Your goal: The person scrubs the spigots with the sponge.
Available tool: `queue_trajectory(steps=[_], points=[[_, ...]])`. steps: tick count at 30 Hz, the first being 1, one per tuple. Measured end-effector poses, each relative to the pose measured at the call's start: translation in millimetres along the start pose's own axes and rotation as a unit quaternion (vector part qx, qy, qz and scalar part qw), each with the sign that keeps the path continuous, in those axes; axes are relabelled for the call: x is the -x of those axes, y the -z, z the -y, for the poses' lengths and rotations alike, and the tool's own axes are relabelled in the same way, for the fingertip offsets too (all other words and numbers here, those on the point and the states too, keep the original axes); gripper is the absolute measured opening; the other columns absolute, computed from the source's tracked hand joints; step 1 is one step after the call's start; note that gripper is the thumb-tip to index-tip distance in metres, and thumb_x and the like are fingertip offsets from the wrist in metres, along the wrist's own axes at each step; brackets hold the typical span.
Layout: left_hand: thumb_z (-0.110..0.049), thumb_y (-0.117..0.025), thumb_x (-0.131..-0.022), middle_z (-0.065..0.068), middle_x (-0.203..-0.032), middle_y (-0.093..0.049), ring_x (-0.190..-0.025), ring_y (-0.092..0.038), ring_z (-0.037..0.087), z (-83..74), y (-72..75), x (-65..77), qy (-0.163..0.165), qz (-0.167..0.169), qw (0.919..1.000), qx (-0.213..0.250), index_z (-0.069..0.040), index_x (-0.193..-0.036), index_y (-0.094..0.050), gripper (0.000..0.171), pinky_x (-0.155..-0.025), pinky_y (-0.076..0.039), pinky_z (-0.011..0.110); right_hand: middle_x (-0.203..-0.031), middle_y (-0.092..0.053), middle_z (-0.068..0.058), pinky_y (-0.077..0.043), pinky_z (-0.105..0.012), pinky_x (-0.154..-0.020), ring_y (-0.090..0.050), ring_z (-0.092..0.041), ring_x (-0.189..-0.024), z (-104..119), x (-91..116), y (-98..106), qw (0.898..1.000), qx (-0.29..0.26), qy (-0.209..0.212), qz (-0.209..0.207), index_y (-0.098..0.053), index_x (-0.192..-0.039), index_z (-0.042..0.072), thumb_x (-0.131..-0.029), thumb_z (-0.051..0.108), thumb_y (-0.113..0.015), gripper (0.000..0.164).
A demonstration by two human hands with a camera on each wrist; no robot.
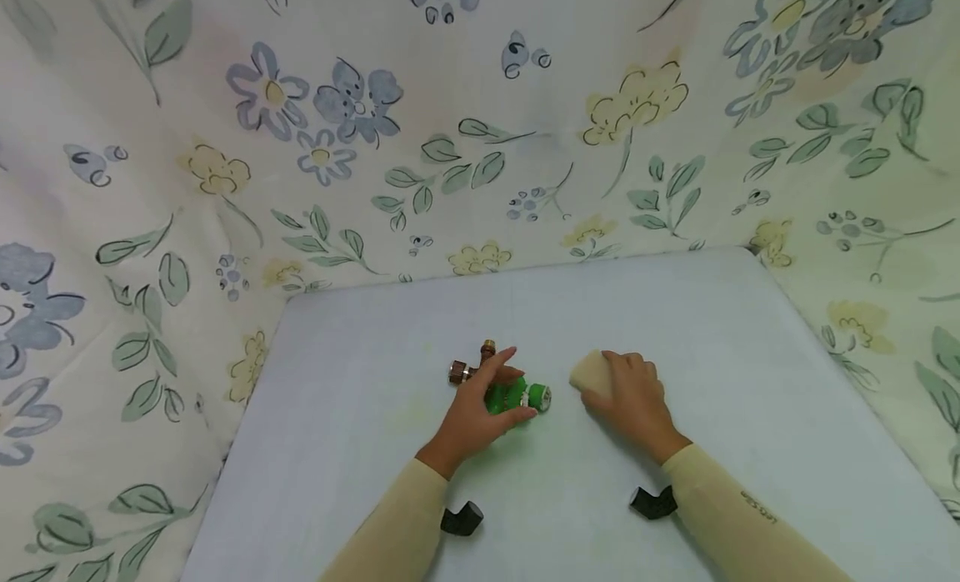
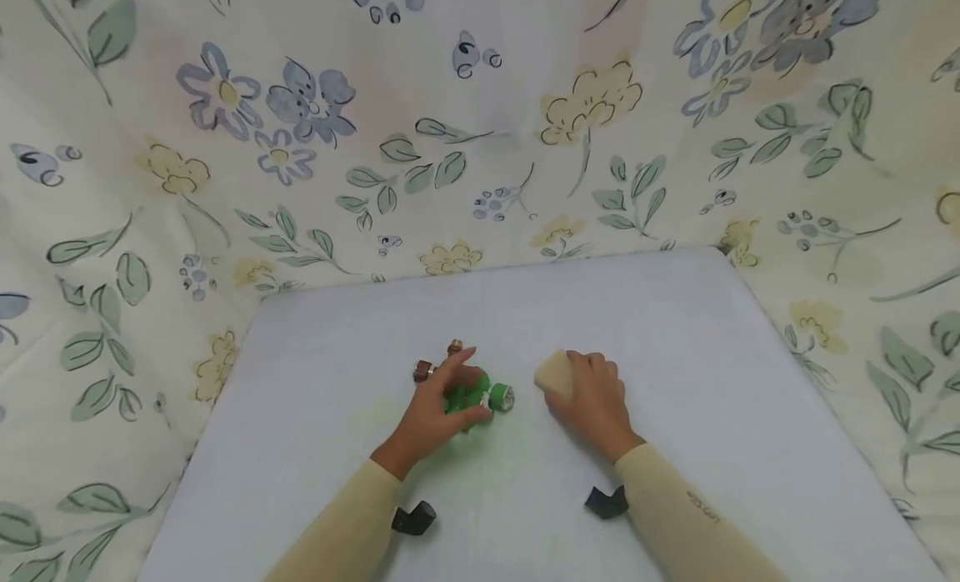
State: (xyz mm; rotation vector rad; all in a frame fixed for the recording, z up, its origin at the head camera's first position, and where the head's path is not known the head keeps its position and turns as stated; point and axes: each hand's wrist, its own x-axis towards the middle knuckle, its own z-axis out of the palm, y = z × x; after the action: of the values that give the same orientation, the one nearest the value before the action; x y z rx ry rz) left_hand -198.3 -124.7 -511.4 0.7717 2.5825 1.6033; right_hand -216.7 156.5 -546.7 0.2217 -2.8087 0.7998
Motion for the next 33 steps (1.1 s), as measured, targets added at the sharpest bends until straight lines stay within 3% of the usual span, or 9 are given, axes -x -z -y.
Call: queue_trajectory(steps=[2, 6, 13, 20, 23, 28, 30, 33], points=[[-0.046, -0.073, -0.082, -0.004, -0.124, -0.058, -0.116, -0.051, 0.013, 3.3, -1.9, 1.5, -0.010, 0.010, 0.9990, -0.042, -0.033, -0.140, -0.044, 0.066, -0.097, -0.042, 0.039, -0.112, -0.050, -0.020, -0.038, -0.048, -0.065, -0.043, -0.036, -0.097, 1.1, 0.0, 1.0, 1.000, -0.003, -0.001, -0.001, -0.051, -0.131, 0.001, -0.075, 0.040, -0.077, 0.073], [-0.033, -0.078, -0.082, -0.007, -0.121, -0.057, -0.114, -0.049, 0.007, 8.5, -3.7, 3.9, -0.042, 0.016, 0.9955, -0.083, -0.021, -0.122, -0.060, 0.045, -0.091, -0.047, 0.032, -0.112, -0.050, -0.020, -0.038, -0.047, -0.065, -0.042, -0.036, -0.096, 3.2, 0.0, 3.9, 1.000, -0.013, -0.004, 0.001, -0.051, -0.131, 0.001, -0.075, 0.039, -0.078, 0.073], [-0.022, -0.078, -0.083, -0.009, -0.126, -0.054, -0.121, -0.046, 0.008, 11.1, -4.5, 3.3, -0.053, 0.014, 0.9918, -0.116, -0.021, -0.124, -0.060, 0.045, -0.097, -0.043, 0.032, -0.112, -0.049, -0.019, -0.038, -0.048, -0.066, -0.042, -0.036, -0.098, 3.3, 0.8, 7.2, 1.000, -0.017, -0.010, 0.002, -0.051, -0.132, 0.003, -0.076, 0.039, -0.078, 0.072], [-0.031, -0.074, -0.086, -0.018, -0.123, -0.054, -0.113, -0.048, 0.007, 4.2, 2.1, 3.9, -0.050, -0.014, 0.9877, -0.147, -0.025, -0.125, -0.060, 0.042, -0.092, -0.042, 0.036, -0.118, -0.047, -0.018, -0.037, -0.048, -0.069, -0.040, -0.036, -0.102, 4.9, -1.6, 18.3, 0.998, -0.048, -0.027, 0.021, -0.047, -0.135, 0.005, -0.080, 0.041, -0.074, 0.071], [-0.030, -0.072, -0.087, -0.017, -0.123, -0.055, -0.109, -0.050, 0.008, -6.2, 11.7, 3.1, -0.039, -0.034, 0.9926, -0.110, -0.027, -0.128, -0.058, 0.043, -0.086, -0.046, 0.035, -0.120, -0.046, -0.018, -0.037, -0.047, -0.071, -0.039, -0.035, -0.103, 8.2, -4.0, 27.7, 0.996, -0.082, -0.030, 0.021, -0.045, -0.136, 0.005, -0.082, 0.041, -0.072, 0.071], [-0.025, -0.069, -0.090, -0.004, -0.125, -0.056, -0.104, -0.055, 0.014, -22.4, 29.7, 2.5, -0.006, -0.059, 0.9980, 0.020, -0.031, -0.132, -0.055, 0.045, -0.081, -0.051, 0.032, -0.125, -0.045, -0.014, -0.039, -0.045, -0.074, -0.038, -0.032, -0.106, 21.1, -7.0, 44.6, 0.988, -0.151, -0.022, 0.018, -0.042, -0.140, 0.007, -0.083, 0.047, -0.071, 0.075], [-0.024, -0.068, -0.090, 0.002, -0.127, -0.055, -0.107, -0.055, 0.018, -28.7, 36.1, 3.1, 0.014, -0.069, 0.9941, 0.082, -0.031, -0.132, -0.055, 0.044, -0.084, -0.051, 0.031, -0.125, -0.045, -0.012, -0.041, -0.045, -0.077, -0.040, -0.029, -0.107, 28.8, -8.2, 50.6, 0.985, -0.174, -0.016, 0.015, -0.041, -0.141, 0.008, -0.083, 0.049, -0.071, 0.077], [-0.021, -0.069, -0.090, 0.006, -0.129, -0.054, -0.111, -0.055, 0.023, -37.4, 43.9, 3.6, 0.040, -0.080, 0.9807, 0.174, -0.024, -0.130, -0.057, 0.042, -0.085, -0.051, 0.033, -0.126, -0.043, -0.010, -0.043, -0.046, -0.080, -0.043, -0.026, -0.107, 43.0, -9.7, 59.8, 0.977, -0.213, -0.001, 0.005, -0.039, -0.144, 0.009, -0.083, 0.051, -0.070, 0.079]])
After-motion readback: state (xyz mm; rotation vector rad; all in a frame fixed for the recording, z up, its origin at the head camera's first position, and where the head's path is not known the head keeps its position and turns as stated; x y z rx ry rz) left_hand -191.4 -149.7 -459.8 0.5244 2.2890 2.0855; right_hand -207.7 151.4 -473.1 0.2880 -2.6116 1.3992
